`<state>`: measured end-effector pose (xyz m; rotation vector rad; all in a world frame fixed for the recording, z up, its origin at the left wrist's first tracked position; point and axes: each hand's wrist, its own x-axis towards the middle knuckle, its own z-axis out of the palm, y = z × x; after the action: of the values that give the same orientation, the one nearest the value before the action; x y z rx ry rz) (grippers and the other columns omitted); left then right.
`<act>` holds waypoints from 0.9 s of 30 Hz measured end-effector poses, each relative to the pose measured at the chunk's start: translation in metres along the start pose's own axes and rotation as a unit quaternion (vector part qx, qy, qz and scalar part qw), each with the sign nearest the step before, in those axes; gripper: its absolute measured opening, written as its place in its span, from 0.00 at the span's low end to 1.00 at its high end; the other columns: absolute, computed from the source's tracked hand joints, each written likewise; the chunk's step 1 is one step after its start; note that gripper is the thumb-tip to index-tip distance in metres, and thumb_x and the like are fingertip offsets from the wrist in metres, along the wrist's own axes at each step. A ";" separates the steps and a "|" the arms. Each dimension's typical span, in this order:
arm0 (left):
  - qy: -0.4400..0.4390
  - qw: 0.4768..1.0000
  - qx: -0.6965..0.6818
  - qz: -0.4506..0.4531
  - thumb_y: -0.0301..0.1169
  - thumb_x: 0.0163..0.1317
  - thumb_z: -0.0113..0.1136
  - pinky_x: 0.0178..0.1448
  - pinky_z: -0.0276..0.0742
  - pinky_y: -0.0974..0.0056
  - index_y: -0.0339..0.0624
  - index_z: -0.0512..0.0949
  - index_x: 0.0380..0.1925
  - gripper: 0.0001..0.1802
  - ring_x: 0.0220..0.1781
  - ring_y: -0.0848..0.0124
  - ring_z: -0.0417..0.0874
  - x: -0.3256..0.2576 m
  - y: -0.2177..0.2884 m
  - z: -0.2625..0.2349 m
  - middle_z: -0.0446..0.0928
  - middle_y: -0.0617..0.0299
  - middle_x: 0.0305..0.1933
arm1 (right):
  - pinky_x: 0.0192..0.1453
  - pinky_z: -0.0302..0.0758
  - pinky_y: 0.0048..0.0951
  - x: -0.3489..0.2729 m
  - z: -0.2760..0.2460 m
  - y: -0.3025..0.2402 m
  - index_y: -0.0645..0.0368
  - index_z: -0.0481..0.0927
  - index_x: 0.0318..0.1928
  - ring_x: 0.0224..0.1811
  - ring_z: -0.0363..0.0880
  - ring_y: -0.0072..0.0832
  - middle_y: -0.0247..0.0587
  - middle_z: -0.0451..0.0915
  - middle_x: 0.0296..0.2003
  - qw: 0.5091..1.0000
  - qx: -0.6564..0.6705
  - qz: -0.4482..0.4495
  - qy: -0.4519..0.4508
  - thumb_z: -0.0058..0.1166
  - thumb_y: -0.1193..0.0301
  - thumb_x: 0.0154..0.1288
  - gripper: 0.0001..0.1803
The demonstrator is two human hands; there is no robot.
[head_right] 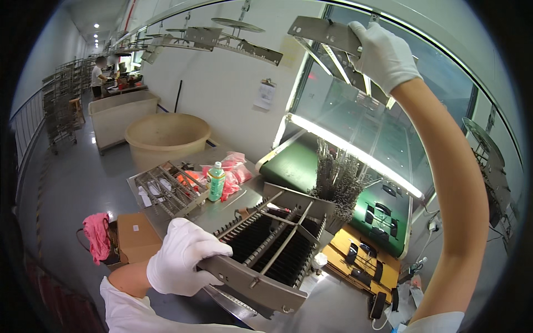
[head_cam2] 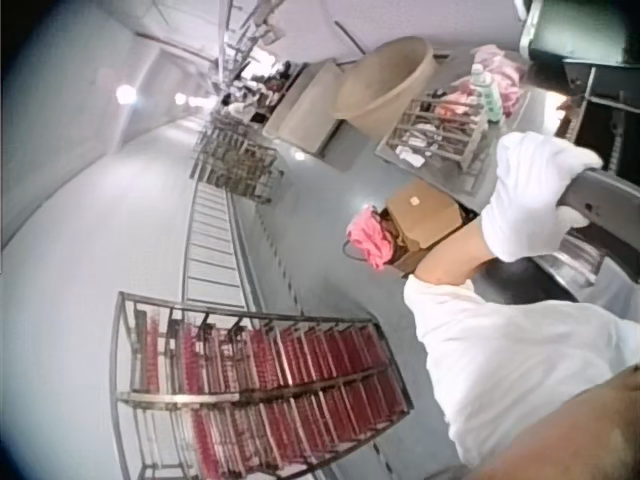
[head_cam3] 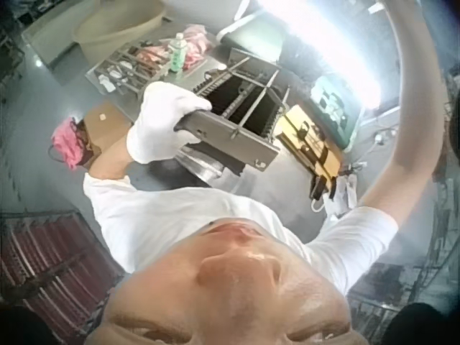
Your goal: The person assembles eyeglasses by inserting black frames into a metal rack and then placing pink frames into a separate rack. The person handles each frame individually and positions them in the racks on a stainless steel workbench.
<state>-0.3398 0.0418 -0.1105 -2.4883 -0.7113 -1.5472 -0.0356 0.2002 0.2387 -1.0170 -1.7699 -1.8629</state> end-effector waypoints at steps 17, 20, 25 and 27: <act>0.066 0.981 0.078 0.167 0.25 0.26 0.81 0.60 0.67 0.51 0.48 0.77 0.51 0.42 0.50 0.56 0.79 0.135 -0.050 0.034 0.80 0.62 0.47 | 0.49 0.77 0.33 -0.287 -0.202 -0.013 0.56 0.70 0.74 0.41 0.76 0.32 0.39 0.76 0.45 0.953 0.118 0.279 -0.014 0.68 0.84 0.46 0.50; 0.109 0.964 0.108 0.216 0.24 0.31 0.77 0.63 0.68 0.51 0.46 0.77 0.50 0.38 0.53 0.53 0.79 0.202 -0.068 0.043 0.80 0.58 0.48 | 0.54 0.77 0.34 -0.329 -0.241 -0.009 0.58 0.70 0.74 0.46 0.78 0.36 0.41 0.76 0.47 0.928 0.095 0.355 -0.063 0.68 0.83 0.45 0.50; 0.115 0.960 0.149 0.207 0.31 0.38 0.81 0.67 0.65 0.52 0.50 0.77 0.55 0.39 0.58 0.56 0.77 0.302 -0.081 0.069 0.79 0.60 0.51 | 0.56 0.75 0.34 -0.392 -0.281 -0.006 0.61 0.68 0.75 0.46 0.77 0.40 0.44 0.74 0.45 0.911 0.069 0.392 -0.105 0.61 0.85 0.42 0.51; 0.131 0.957 0.163 0.203 0.31 0.39 0.81 0.67 0.64 0.52 0.50 0.76 0.55 0.38 0.58 0.57 0.77 0.331 -0.079 0.088 0.79 0.60 0.50 | 0.56 0.74 0.35 -0.405 -0.298 -0.007 0.62 0.68 0.75 0.44 0.76 0.42 0.45 0.73 0.43 0.905 0.061 0.403 -0.119 0.58 0.84 0.40 0.52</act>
<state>-0.1836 0.2491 0.1270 -1.9836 -0.3499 -1.4299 0.1573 -0.1712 -0.0403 -1.6525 -1.2401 -1.1276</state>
